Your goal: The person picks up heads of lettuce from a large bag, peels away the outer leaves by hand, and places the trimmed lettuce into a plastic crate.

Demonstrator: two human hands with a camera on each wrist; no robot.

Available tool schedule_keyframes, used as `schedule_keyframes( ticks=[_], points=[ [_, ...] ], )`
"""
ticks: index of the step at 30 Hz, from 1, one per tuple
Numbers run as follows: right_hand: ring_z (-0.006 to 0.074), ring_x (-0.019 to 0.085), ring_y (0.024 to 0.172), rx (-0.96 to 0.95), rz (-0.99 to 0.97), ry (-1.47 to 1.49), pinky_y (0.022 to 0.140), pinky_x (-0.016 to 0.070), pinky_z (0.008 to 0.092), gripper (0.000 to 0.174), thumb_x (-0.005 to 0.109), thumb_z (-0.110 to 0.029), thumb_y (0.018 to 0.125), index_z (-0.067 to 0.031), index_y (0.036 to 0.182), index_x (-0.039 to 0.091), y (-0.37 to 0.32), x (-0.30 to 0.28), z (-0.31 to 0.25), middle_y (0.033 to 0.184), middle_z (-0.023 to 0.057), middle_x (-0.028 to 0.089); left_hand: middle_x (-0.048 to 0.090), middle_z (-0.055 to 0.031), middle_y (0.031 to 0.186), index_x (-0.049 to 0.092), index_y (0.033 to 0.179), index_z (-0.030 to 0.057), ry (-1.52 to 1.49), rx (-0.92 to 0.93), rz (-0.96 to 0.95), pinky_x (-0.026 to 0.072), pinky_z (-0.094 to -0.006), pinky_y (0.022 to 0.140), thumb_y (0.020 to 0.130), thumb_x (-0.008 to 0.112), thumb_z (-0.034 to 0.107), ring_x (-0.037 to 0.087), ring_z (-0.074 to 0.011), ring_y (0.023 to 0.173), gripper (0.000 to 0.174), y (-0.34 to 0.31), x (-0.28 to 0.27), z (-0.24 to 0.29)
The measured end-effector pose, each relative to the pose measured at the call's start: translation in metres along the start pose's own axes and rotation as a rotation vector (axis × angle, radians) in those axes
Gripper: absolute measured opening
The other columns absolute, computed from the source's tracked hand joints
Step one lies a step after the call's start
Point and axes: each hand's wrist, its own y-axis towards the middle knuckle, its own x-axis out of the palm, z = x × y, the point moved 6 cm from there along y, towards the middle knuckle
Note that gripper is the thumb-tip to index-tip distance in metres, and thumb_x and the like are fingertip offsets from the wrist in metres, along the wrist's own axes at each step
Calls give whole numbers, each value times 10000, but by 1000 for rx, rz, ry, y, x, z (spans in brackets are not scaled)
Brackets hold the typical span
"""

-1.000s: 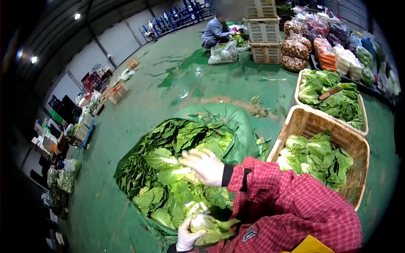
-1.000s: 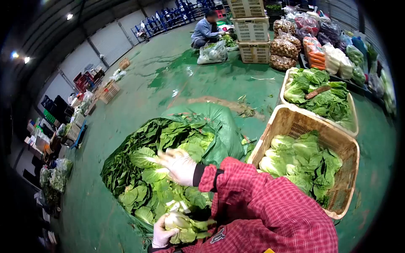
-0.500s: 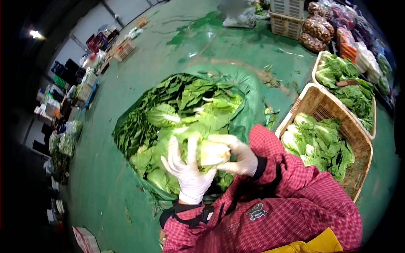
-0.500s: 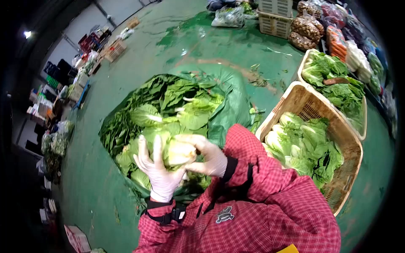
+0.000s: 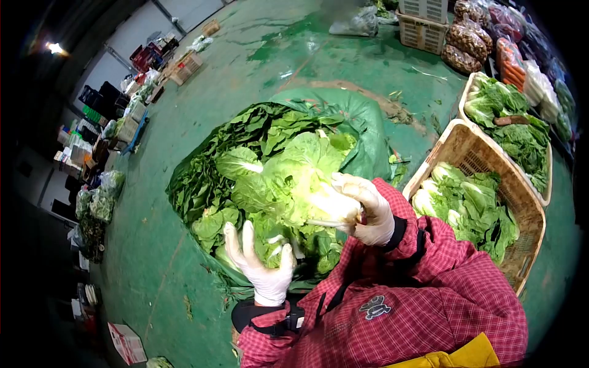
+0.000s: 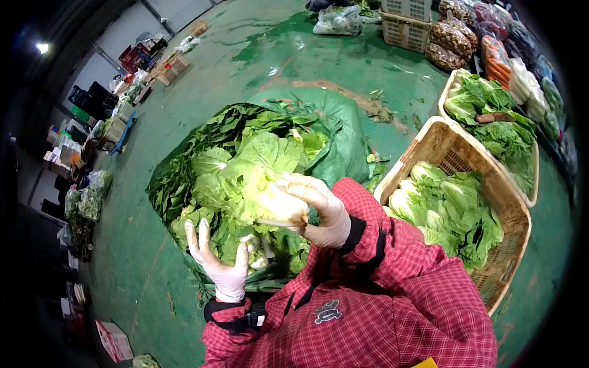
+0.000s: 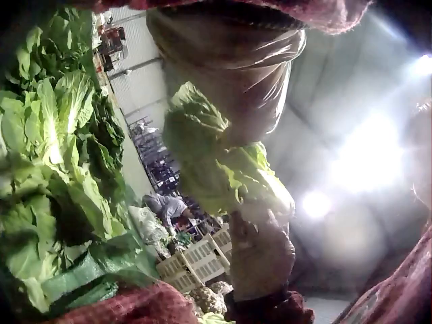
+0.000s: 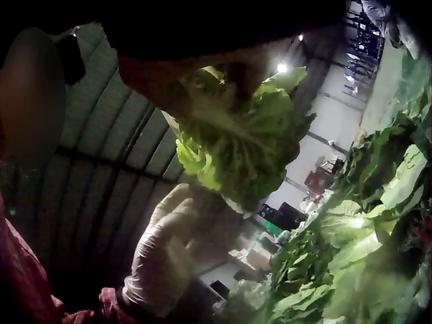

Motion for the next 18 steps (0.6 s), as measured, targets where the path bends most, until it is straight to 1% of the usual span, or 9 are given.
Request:
schedule_keyframes(
  ticks=[3,6,9,10,12,13,14,16,18],
  points=[
    [385,490,1269,-49,29,-4,1046,401,461,684,742,52,656,-32,1294,510,5,-1,-10,1293,172,580,329,-196,1477,447,1382,91,-39,48,65,258,-476,1134,699,728,94,305,-365,1392,738,1,-7,16],
    [379,489,1272,-91,33,12,1060,381,463,659,717,63,663,-35,1283,517,3,2,-10,1277,167,596,329,-200,1469,451,1367,74,22,44,90,261,-493,1127,698,741,101,317,-373,1378,730,-5,-10,17],
    [379,491,1269,-119,45,61,1057,387,455,678,741,52,651,-33,1284,517,2,1,-12,1266,161,599,326,-202,1471,444,1371,61,28,40,96,262,-491,1125,697,747,102,320,-374,1374,740,-9,-8,17],
    [377,495,1261,-94,58,56,1054,389,451,681,755,34,649,-31,1284,518,3,0,-11,1262,160,599,325,-203,1475,435,1377,53,21,47,95,260,-489,1125,692,749,96,323,-375,1371,756,-11,-7,17],
    [374,504,1246,-37,92,36,1049,395,443,689,783,-1,647,-28,1284,521,2,-1,-13,1254,157,598,328,-214,1466,434,1384,61,-9,28,83,254,-516,1121,717,722,174,308,-386,1371,735,-14,-3,10],
    [333,538,1192,34,59,-79,1006,427,399,720,826,-73,639,-19,1292,527,7,-5,-16,1248,161,593,329,-219,1461,434,1387,65,-29,18,65,251,-530,1119,730,708,212,301,-391,1372,727,-17,-1,9],
    [309,556,1144,107,43,-109,971,443,380,728,835,-101,640,-25,1298,533,10,-10,-16,1227,156,596,328,-207,1480,418,1398,57,-36,-12,48,250,-479,1130,702,727,102,327,-370,1369,763,-16,-1,10],
    [262,583,1027,227,44,-128,896,466,343,753,851,-151,633,-57,1316,547,9,-16,-9,1154,126,606,329,-198,1483,410,1408,61,-29,-25,5,247,-475,1134,717,710,113,321,-367,1374,756,-17,3,9],
    [266,581,1010,296,55,-100,904,459,348,747,849,-163,641,-77,1320,548,2,-24,-5,1129,112,606,335,-189,1486,412,1409,64,-15,-25,-33,234,-493,1147,729,708,135,317,-355,1381,745,-19,11,4]
  ],
)
